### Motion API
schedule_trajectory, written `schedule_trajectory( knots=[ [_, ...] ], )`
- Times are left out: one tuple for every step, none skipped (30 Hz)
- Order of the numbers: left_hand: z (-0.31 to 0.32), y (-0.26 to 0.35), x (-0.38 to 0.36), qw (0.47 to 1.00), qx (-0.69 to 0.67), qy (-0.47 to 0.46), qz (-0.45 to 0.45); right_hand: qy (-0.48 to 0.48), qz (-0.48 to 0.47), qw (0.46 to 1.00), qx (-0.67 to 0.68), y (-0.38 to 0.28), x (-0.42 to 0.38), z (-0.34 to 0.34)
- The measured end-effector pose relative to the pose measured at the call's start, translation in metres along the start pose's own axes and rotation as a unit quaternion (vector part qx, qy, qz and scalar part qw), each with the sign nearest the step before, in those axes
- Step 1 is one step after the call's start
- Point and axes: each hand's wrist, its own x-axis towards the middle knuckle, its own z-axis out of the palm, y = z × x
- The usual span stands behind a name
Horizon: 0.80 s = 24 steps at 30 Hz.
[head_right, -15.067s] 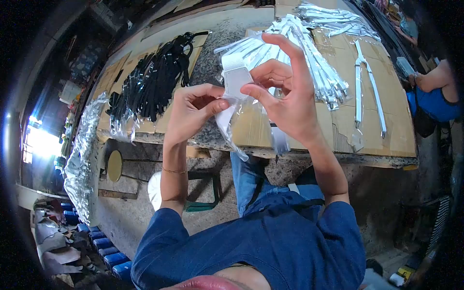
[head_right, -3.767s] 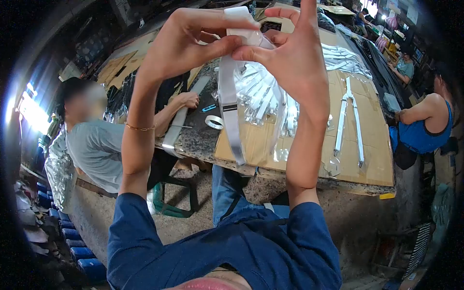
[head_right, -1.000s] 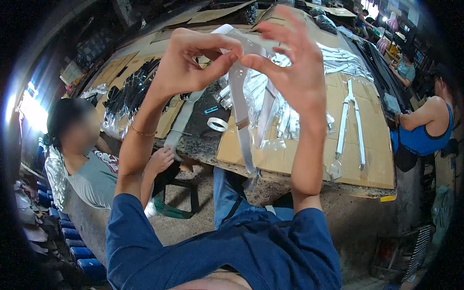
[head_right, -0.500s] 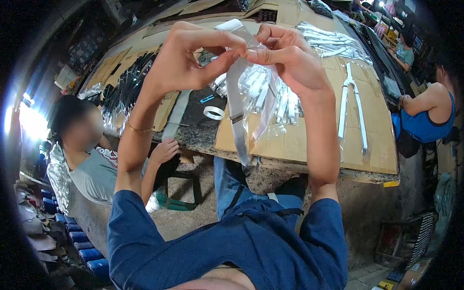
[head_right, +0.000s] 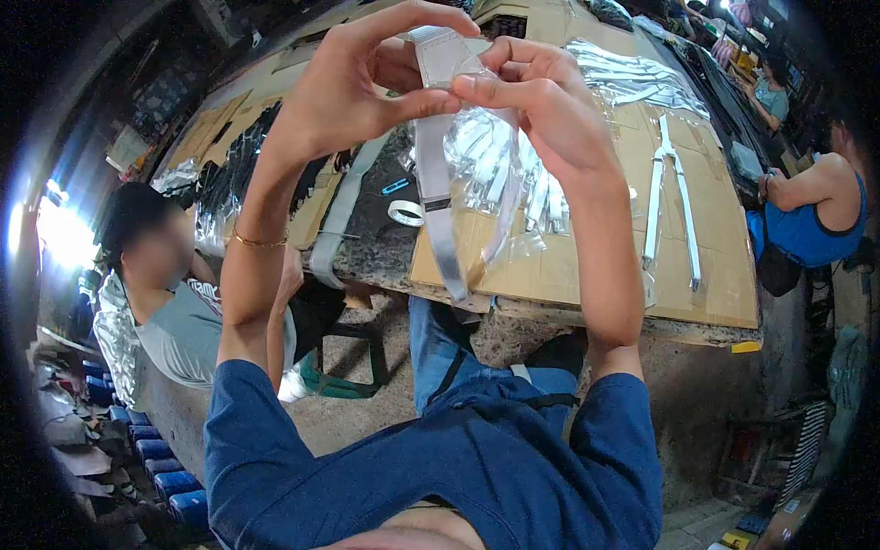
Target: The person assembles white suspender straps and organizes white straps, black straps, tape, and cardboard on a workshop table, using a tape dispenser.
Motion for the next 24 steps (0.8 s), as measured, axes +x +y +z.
schedule_trajectory(
  knots=[
    [-0.004, 0.009, 0.003, 1.0, 0.0, 0.0, 0.0, 0.001, 0.0, 1.0, -0.007, 0.0, 0.0, 0.001],
    [-0.009, 0.021, 0.007, 0.996, -0.021, -0.031, -0.082, 0.002, 0.0, 1.0, -0.014, 0.0, 0.0, 0.003],
    [-0.012, 0.029, 0.009, 0.984, -0.042, -0.062, -0.163, 0.001, 0.0, 1.0, -0.014, -0.001, 0.0, 0.007],
    [-0.011, 0.029, 0.007, 0.984, -0.042, -0.062, -0.163, 0.003, -0.014, 0.999, -0.044, -0.003, -0.002, 0.012],
    [-0.01, 0.028, 0.005, 0.989, -0.027, -0.05, -0.134, 0.004, -0.028, 0.997, -0.075, -0.005, -0.002, 0.014],
    [-0.01, 0.027, 0.004, 0.994, -0.012, -0.037, -0.104, 0.004, -0.03, 0.997, -0.076, -0.008, -0.001, 0.013],
    [-0.01, 0.028, 0.005, 0.994, -0.012, -0.037, -0.105, -0.012, -0.035, 0.993, -0.117, -0.011, -0.001, 0.009],
    [-0.01, 0.029, 0.006, 0.992, -0.027, -0.041, -0.113, -0.027, -0.04, 0.986, -0.157, -0.012, -0.002, 0.006],
    [-0.008, 0.029, 0.007, 0.991, -0.042, -0.047, -0.122, -0.026, -0.038, 0.987, -0.157, -0.011, -0.002, 0.004],
    [-0.007, 0.03, 0.006, 0.99, -0.044, -0.048, -0.122, -0.009, -0.041, 0.98, -0.195, -0.01, -0.001, 0.002],
    [-0.005, 0.031, 0.004, 0.99, -0.047, -0.027, -0.131, 0.007, -0.044, 0.972, -0.232, -0.009, -0.001, 0.0],
    [-0.005, 0.032, 0.003, 0.989, -0.05, -0.004, -0.14, 0.006, -0.044, 0.972, -0.231, -0.008, 0.0, 0.002],
    [0.004, 0.024, -0.002, 0.989, -0.049, -0.003, -0.142, 0.034, -0.071, 0.974, -0.211, -0.006, 0.0, 0.005],
    [0.021, 0.007, -0.01, 0.985, -0.094, 0.096, -0.108, 0.062, -0.098, 0.975, -0.19, -0.004, 0.001, 0.007],
    [0.034, -0.006, -0.014, 0.969, -0.137, 0.192, -0.069, 0.063, -0.1, 0.975, -0.19, -0.003, 0.001, 0.006],
    [0.041, -0.008, -0.017, 0.954, -0.188, 0.219, -0.085, 0.076, -0.098, 0.977, -0.174, 0.0, 0.001, 0.005],
    [0.045, -0.011, -0.018, 0.954, -0.189, 0.217, -0.083, 0.089, -0.095, 0.979, -0.159, 0.001, 0.001, 0.004],
    [0.05, -0.013, -0.019, 0.958, -0.168, 0.208, -0.099, 0.09, -0.094, 0.979, -0.16, 0.002, 0.0, 0.005],
    [0.053, -0.015, -0.02, 0.962, -0.146, 0.201, -0.116, 0.094, -0.088, 0.981, -0.144, 0.004, 0.0, 0.007],
    [0.055, -0.015, -0.02, 0.946, -0.196, 0.211, -0.151, 0.097, -0.081, 0.984, -0.129, 0.004, 0.0, 0.009],
    [0.055, -0.013, -0.02, 0.945, -0.197, 0.213, -0.152, 0.096, -0.079, 0.984, -0.129, 0.005, -0.001, 0.007],
    [0.055, -0.01, -0.02, 0.946, -0.197, 0.207, -0.154, 0.086, -0.071, 0.987, -0.115, 0.004, -0.002, 0.004],
    [0.055, -0.009, -0.019, 0.947, -0.198, 0.199, -0.155, 0.078, -0.064, 0.99, -0.102, 0.004, -0.003, 0.002],
    [0.055, -0.011, -0.019, 0.947, -0.199, 0.198, -0.156, 0.079, -0.063, 0.99, -0.102, 0.004, -0.003, 0.002]
  ],
)
